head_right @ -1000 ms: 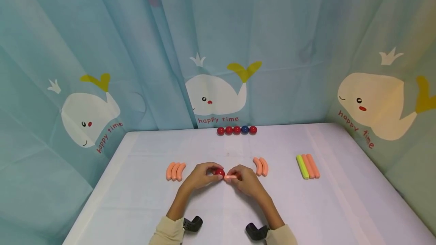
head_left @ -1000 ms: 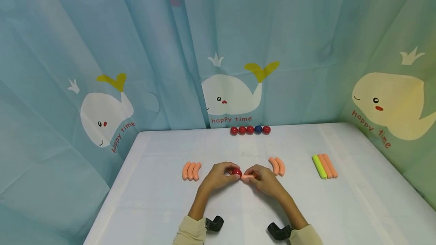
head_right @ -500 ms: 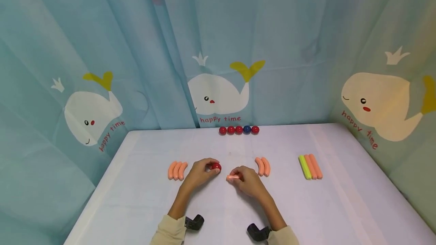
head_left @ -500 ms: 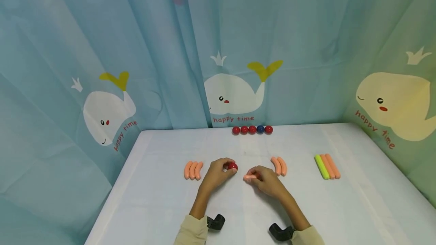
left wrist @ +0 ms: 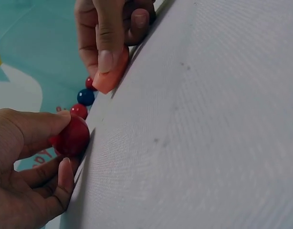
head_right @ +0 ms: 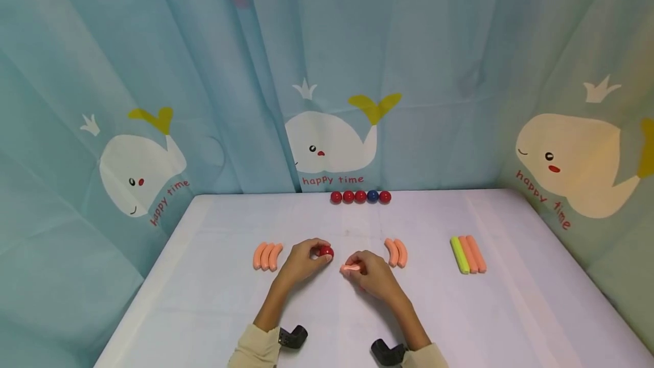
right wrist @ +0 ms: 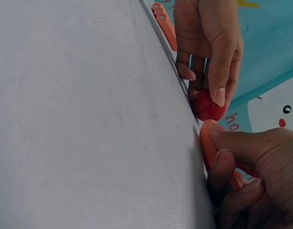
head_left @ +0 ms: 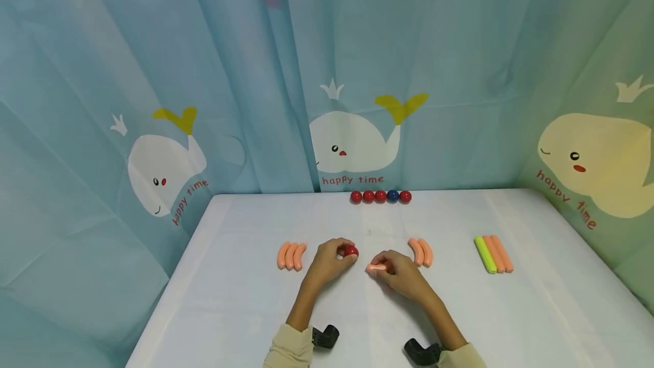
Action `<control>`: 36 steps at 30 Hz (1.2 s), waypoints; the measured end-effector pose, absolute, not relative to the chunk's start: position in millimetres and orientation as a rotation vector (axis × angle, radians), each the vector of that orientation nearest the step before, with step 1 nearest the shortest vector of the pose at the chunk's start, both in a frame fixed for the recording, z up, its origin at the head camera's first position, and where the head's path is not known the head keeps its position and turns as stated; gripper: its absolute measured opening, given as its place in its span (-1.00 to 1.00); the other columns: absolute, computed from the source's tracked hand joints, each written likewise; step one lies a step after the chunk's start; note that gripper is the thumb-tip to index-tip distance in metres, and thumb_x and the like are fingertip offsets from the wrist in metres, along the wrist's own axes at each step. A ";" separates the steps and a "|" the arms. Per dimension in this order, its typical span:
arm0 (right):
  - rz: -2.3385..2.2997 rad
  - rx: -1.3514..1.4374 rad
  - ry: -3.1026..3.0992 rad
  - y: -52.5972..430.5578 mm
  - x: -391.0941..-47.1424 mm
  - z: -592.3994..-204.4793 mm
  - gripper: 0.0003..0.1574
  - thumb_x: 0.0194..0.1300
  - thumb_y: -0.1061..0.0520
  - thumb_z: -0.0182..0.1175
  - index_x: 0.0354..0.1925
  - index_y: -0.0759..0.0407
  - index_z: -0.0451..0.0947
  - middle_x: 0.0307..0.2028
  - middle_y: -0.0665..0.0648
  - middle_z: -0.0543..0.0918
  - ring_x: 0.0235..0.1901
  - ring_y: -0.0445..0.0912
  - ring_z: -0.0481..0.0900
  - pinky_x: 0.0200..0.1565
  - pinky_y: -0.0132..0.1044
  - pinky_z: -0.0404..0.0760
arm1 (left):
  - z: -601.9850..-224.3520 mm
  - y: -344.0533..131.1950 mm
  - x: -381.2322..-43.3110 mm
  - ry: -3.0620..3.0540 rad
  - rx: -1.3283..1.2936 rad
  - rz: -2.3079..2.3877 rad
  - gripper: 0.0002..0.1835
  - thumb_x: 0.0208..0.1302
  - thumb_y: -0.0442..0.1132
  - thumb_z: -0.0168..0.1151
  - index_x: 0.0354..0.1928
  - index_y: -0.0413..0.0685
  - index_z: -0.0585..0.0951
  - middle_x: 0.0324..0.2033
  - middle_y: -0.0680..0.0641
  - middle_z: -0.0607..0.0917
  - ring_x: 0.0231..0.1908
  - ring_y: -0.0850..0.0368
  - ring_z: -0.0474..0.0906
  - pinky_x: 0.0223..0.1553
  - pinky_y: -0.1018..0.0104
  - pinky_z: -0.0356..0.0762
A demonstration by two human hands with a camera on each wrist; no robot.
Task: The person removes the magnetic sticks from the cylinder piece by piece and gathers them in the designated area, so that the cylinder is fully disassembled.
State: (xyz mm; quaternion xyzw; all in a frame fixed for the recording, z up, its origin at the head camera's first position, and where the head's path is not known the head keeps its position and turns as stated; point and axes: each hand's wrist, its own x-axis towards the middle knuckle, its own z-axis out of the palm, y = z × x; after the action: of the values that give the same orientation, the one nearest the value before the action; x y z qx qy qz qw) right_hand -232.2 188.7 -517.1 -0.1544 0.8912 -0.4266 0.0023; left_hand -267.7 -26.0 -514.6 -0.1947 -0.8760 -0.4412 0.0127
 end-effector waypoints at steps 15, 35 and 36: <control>-1.384 -0.507 2.728 189.7 -231.4 -517.7 -0.73 0.17 0.24 0.37 -0.16 0.22 0.52 -0.48 0.05 0.61 -0.65 -0.30 0.48 -0.56 -0.39 0.51 | -513.0 -22.6 -282.3 -2.739 -0.531 -1.366 -0.72 0.30 -0.15 0.28 -0.04 -0.17 0.65 -0.30 -0.06 0.65 -0.30 0.22 0.48 -0.29 0.41 0.44; -1.438 -0.488 2.723 190.7 -231.0 -518.3 -0.74 0.19 0.19 0.37 -0.17 0.18 0.54 -0.40 0.07 0.64 -0.62 -0.31 0.48 -0.55 -0.39 0.52 | -527.0 4.0 -387.8 -2.470 -0.084 -1.481 -0.69 0.26 -0.31 0.31 0.05 -0.19 0.64 -0.17 -0.20 0.61 -0.13 0.00 0.53 -0.06 0.17 0.51; -1.441 -0.483 2.719 190.7 -230.5 -518.6 -0.73 0.18 0.17 0.38 -0.17 0.18 0.55 -0.41 0.07 0.64 -0.62 -0.31 0.48 -0.55 -0.39 0.52 | -528.0 5.3 -389.8 -2.456 -0.079 -1.480 -0.69 0.25 -0.33 0.30 0.05 -0.20 0.64 -0.18 -0.20 0.62 -0.13 -0.02 0.53 -0.05 0.15 0.51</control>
State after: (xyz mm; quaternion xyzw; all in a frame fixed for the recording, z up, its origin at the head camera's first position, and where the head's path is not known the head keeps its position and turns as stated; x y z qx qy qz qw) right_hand -230.5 190.7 -518.6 -0.1550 0.8729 -0.4625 0.0134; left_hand -389.8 5.3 -528.0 -0.0272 -0.8482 -0.5111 0.1363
